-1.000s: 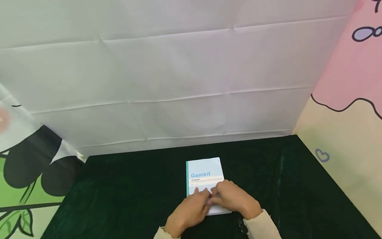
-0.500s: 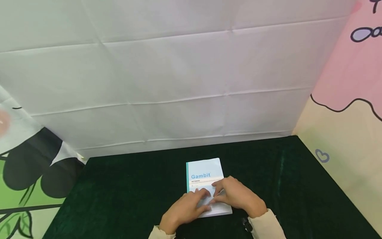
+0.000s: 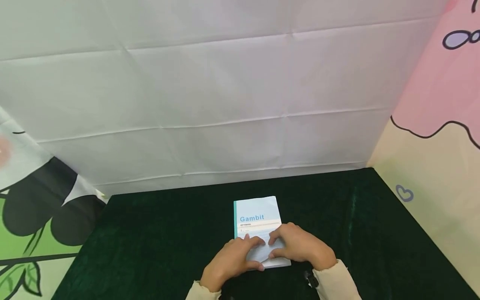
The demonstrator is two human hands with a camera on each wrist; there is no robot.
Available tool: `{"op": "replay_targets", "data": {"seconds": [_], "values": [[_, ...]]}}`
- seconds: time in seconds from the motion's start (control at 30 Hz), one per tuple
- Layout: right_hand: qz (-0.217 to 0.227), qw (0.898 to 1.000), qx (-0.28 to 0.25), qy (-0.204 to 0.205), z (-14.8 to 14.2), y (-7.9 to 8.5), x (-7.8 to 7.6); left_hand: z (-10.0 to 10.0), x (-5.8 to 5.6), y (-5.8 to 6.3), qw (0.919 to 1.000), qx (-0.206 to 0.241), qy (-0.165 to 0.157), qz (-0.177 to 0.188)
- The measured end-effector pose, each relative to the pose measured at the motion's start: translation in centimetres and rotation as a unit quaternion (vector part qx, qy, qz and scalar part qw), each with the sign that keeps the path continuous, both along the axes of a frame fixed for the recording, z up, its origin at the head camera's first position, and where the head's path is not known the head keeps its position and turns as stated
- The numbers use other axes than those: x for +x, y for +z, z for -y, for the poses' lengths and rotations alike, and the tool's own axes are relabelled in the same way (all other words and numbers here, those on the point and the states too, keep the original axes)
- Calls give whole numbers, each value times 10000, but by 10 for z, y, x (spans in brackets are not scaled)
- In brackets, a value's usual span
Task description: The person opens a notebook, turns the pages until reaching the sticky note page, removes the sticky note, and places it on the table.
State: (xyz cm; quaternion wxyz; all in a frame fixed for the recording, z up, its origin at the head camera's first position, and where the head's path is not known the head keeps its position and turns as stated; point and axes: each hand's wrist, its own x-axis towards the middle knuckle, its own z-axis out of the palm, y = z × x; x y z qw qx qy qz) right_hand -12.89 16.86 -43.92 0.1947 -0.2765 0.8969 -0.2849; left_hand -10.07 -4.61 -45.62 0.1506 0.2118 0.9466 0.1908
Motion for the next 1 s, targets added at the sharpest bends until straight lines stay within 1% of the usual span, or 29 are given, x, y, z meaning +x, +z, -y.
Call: {"op": "replay_targets", "data": {"seconds": [0.07,0.23,0.4,0.47,0.57,0.7,0.9,1.0], "values": [[-50,10000,1,16,1,0,0,1,1,0,9999,-50,-24,-97],[111,9999,-1,-99,6,2,2,3,2,2,9995,-81,-82,-278],[190,9996,136,-138,9,5,3,4,0,4,9988,-144,-148,-451],[184,9995,172,-172,9,6,3,4,0,4,9986,-165,-165,-467],[216,9993,168,-242,9,5,2,4,1,4,9990,-187,-191,-369],[278,9993,144,-225,7,2,1,4,2,4,9996,-192,-172,-100],[347,9994,17,-92,5,1,2,3,0,4,9997,-92,-245,3],[388,9992,31,-132,5,2,2,5,-1,5,9996,-26,-225,174]]}}
